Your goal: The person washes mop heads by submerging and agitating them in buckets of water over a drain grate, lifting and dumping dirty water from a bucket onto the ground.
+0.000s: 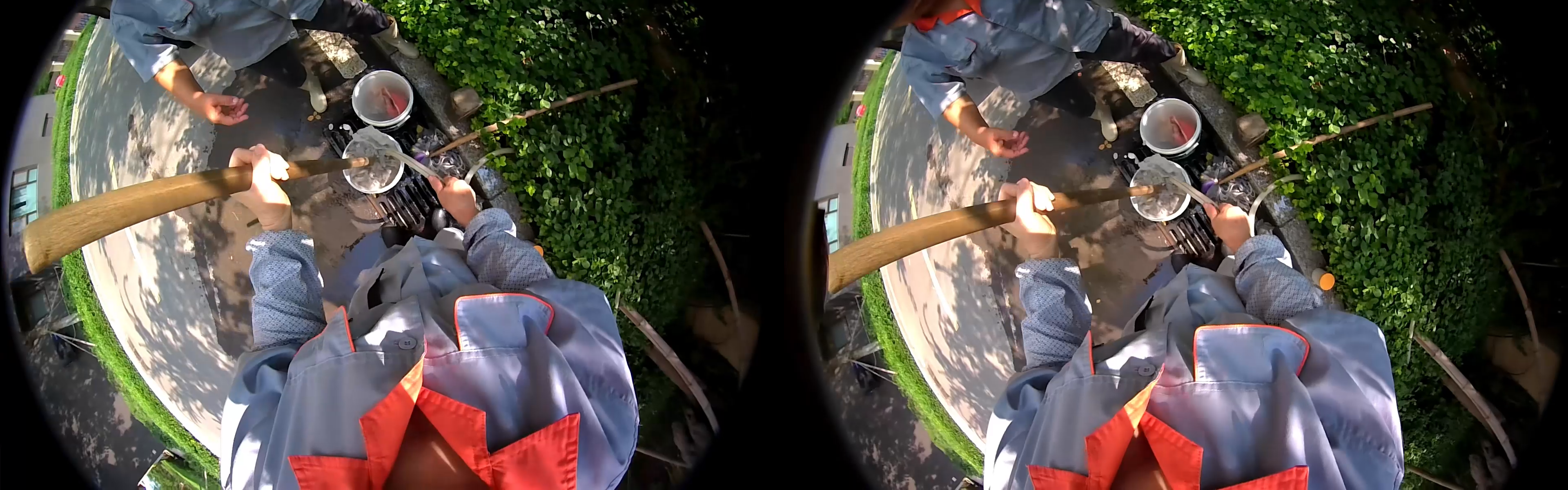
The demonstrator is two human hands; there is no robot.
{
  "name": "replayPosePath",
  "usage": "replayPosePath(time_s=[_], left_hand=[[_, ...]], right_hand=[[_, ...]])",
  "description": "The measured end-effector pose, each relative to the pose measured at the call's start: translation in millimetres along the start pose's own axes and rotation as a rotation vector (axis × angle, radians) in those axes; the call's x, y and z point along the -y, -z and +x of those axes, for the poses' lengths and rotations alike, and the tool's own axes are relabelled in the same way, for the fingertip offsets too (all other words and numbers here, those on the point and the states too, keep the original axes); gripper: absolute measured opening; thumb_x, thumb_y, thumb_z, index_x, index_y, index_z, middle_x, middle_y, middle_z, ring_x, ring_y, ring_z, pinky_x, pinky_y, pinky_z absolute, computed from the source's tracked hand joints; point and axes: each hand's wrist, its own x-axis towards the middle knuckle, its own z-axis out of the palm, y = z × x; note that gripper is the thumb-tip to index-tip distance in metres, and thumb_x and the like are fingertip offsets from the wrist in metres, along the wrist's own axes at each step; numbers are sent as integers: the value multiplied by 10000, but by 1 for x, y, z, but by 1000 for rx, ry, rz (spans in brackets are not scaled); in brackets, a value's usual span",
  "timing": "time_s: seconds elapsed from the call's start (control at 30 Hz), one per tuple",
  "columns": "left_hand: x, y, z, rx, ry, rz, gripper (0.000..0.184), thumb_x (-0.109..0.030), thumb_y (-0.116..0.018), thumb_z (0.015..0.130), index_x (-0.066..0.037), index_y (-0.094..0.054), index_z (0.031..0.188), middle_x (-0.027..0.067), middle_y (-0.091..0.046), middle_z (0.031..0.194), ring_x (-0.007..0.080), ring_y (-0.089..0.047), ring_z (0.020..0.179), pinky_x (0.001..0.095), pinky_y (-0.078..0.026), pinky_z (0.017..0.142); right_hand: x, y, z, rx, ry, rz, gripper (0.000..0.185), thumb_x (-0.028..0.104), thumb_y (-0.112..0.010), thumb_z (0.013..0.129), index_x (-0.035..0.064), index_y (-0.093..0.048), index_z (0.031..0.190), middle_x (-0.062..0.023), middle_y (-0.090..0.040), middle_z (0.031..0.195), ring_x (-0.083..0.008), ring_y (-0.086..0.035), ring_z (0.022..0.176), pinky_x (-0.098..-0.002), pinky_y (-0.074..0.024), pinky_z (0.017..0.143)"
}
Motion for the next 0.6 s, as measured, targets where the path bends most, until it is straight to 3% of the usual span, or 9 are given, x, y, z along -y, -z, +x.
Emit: replayPosePath(time_s=[0.07, 0.23, 0.3, 0.37, 0.47, 0.5, 0.6], left_hand=[[38, 13, -11, -38, 57, -102, 213, 9, -558, 880, -67, -432, 725, 32, -467, 554, 120, -455, 453, 258, -418, 471], [31, 22, 2, -153, 39, 51, 200, 13, -588, 854, -59, -467, 712, 43, -513, 553, 126, -513, 484, 262, -434, 487], [17, 22, -14, -187, 68, 60, 213, 9, -586, 852, -64, -453, 703, 55, -524, 559, 134, -521, 489, 269, -439, 492], [-8, 21, -15, -81, 25, -53, 218, 12, -574, 853, -61, -444, 695, 47, -469, 529, 133, -478, 459, 272, -422, 473], [-109, -8, 2, -28, -134, 6, 266, -26, -564, 867, -66, -418, 648, 35, -390, 493, 136, -397, 404, 282, -395, 450], [-142, -6, 15, 33, -148, 50, 303, -89, -508, 902, -86, -383, 625, 37, -366, 482, 146, -347, 397, 307, -367, 482], [-244, -14, 28, 242, -171, -107, 260, -64, -497, 895, -84, -401, 654, 29, -348, 509, 132, -307, 392, 284, -324, 470]], right_hand=[[1, 1, -1, -14, 48, -47, 482, 469, -570, 876, 21, -650, 714, -174, -609, 599, -331, -609, 546, -413, -495, 499], [-3, -3, -6, 51, 147, -159, 494, 465, -527, 902, 26, -639, 705, -163, -607, 595, -324, -608, 535, -421, -507, 505], [0, 0, -8, 48, 82, -121, 492, 459, -512, 912, 25, -637, 716, -151, -598, 579, -319, -613, 537, -409, -511, 498], [0, -1, -8, 103, 19, -127, 494, 461, -496, 920, 16, -638, 758, -142, -599, 575, -323, -631, 561, -399, -522, 505], [-11, -6, -7, 125, 82, -162, 511, 472, -480, 923, 4, -639, 793, -160, -625, 619, -334, -642, 581, -413, -526, 519], [-3, 6, -5, 141, 0, -106, 550, 509, -467, 916, 1, -642, 798, -177, -643, 666, -357, -645, 621, -432, -533, 587], [8, 23, -1, 128, -88, -7, 571, 537, -466, 907, 0, -644, 825, -182, -654, 698, -368, -650, 671, -440, -531, 642]])
